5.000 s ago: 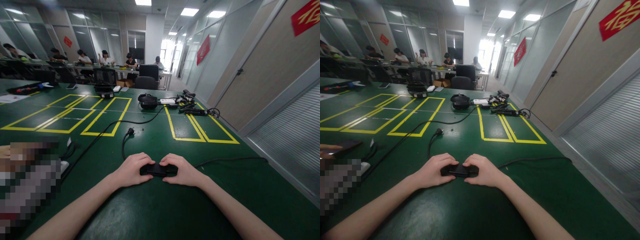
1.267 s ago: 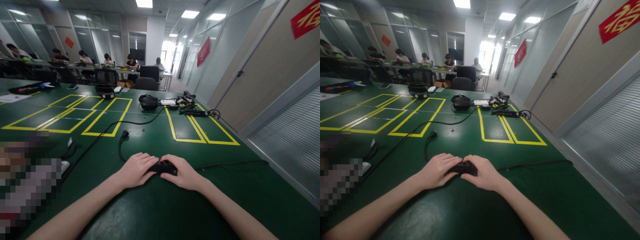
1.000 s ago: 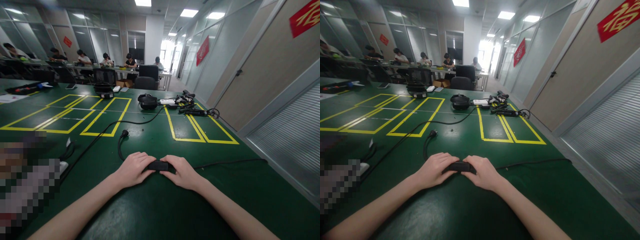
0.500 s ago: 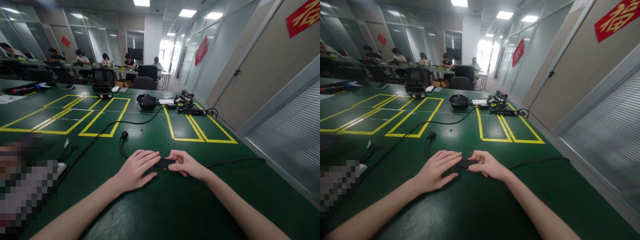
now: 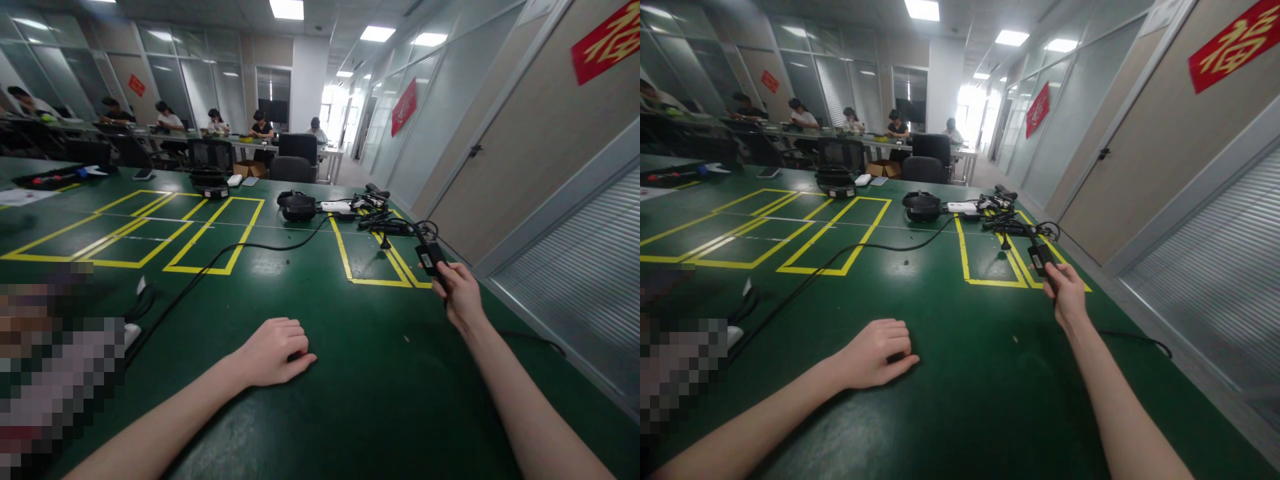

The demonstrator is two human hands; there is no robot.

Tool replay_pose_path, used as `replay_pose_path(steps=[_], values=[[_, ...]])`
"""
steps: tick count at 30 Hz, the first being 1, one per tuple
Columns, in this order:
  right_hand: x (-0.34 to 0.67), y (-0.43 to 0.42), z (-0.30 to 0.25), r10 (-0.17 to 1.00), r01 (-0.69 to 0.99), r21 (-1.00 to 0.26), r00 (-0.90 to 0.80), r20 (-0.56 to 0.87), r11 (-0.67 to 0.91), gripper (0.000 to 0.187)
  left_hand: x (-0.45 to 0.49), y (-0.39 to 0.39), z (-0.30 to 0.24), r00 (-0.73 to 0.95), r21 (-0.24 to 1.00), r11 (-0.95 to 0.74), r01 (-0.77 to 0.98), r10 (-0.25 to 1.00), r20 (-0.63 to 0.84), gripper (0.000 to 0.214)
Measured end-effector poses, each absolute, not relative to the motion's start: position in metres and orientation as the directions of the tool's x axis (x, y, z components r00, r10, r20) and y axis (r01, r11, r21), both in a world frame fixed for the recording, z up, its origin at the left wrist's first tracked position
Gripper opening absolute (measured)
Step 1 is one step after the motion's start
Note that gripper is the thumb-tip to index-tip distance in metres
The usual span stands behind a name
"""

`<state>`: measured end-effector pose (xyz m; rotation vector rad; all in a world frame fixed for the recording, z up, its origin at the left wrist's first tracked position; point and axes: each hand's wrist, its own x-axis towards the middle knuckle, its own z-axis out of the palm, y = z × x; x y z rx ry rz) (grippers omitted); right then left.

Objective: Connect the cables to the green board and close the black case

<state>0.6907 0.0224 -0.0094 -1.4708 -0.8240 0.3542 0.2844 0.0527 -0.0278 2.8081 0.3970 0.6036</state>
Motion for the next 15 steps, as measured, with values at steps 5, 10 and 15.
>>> replay_pose_path(steps=[5, 10, 15], values=[[0.708, 0.025, -0.026, 0.525, 0.451, -0.889, 0.777, 0.348, -0.079, 0.045, 0.284, 0.054, -0.028, 0.895, 0.349, -0.905, 0.242, 0.348, 0.281, 0.038], [0.719, 0.025, -0.036, 0.461, 0.604, -0.727, 0.773, 0.435, -0.327, 0.026, 0.285, 0.053, -0.028, 0.897, 0.391, -0.884, 0.256, 0.368, 0.244, 0.037], [0.734, 0.022, -0.036, 0.409, 0.643, -0.672, 0.761, 0.504, -0.369, 0.025, 0.284, 0.054, -0.027, 0.893, 0.411, -0.871, 0.269, 0.386, 0.234, 0.038]])
